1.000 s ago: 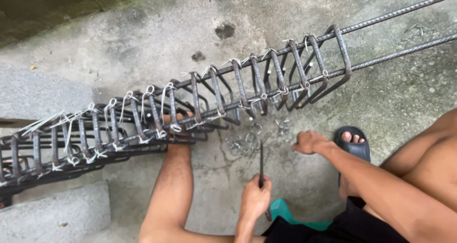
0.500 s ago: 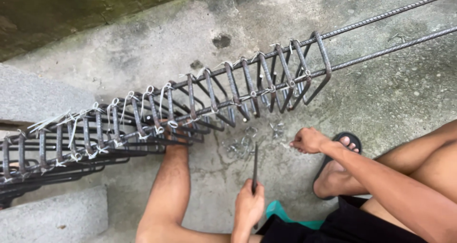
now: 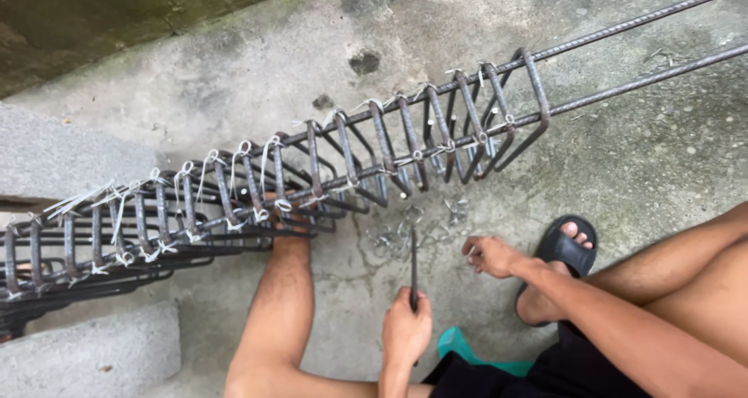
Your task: Tying metal stirrups to longitudinal rebar using wire and a manual hook tool
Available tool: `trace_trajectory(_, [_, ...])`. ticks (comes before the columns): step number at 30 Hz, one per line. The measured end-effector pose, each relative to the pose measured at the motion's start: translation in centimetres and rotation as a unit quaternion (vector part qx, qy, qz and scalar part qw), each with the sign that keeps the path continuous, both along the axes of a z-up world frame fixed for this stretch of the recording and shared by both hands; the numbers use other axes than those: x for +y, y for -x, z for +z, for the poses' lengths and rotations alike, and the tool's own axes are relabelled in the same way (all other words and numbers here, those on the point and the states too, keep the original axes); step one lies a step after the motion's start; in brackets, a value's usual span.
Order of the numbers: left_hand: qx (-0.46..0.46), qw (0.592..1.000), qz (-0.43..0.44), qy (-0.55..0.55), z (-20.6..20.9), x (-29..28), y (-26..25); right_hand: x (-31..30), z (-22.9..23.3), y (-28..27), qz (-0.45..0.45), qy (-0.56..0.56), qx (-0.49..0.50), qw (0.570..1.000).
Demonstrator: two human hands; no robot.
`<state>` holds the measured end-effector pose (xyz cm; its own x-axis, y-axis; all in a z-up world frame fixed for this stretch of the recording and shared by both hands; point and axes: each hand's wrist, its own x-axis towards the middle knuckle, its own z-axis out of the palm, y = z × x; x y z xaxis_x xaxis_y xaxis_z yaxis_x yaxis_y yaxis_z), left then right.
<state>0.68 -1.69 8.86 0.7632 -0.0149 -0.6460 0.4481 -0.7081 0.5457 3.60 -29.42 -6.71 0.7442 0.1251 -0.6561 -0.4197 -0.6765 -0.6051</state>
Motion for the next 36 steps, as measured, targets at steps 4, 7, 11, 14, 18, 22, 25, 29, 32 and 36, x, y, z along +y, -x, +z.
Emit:
trace_trajectory(4, [0.011, 0.999, -0.038, -0.024, -0.9, 0.1, -0.3, 3.2, -1.1, 1.1, 0.094, 0.217, -0.031, 0.971])
trace_trajectory(7, [0.006, 0.999, -0.039, -0.007, -1.5, 0.0, -0.5, 4.2, -2.8, 0.8, 0.143, 0.220, -0.134, 0.956])
trace_trajectory(11, [0.022, 0.998, -0.051, -0.030, -0.4, -0.3, -0.8, 4.7, -4.1, 0.0, 0.221, 0.211, -0.165, 0.938])
trace_trajectory(14, [0.037, 0.998, -0.054, -0.027, 0.2, -0.6, -1.4, 5.2, -3.3, -1.4, 0.246, 0.210, -0.113, 0.940])
trace_trajectory(18, [0.029, 0.997, -0.070, -0.026, 0.5, -0.6, -1.5, 5.3, -2.9, -1.4, 0.236, 0.199, -0.085, 0.947])
trace_trajectory(22, [0.016, 0.996, -0.084, -0.026, 1.4, -0.6, -1.7, 4.2, -2.8, -0.6, 0.081, 0.057, -0.152, 0.983])
trace_trajectory(25, [-0.016, 0.989, -0.145, -0.027, 2.0, -0.2, -1.7, 2.3, -3.6, 0.7, -0.169, -0.178, -0.069, 0.967])
trace_trajectory(29, [-0.081, 0.975, -0.207, 0.013, 3.4, 0.8, -1.3, 1.3, 4.3, -0.2, -0.379, -0.202, 0.087, 0.899])
trace_trajectory(32, [-0.129, 0.966, -0.197, 0.108, 6.1, 0.9, -0.8, 1.4, 10.4, -0.9, -0.402, -0.319, 0.119, 0.850])
trace_trajectory(36, [-0.198, 0.933, -0.046, 0.297, 7.2, 0.2, 0.6, 2.1, 17.4, -1.6, -0.338, -0.444, 0.146, 0.817])
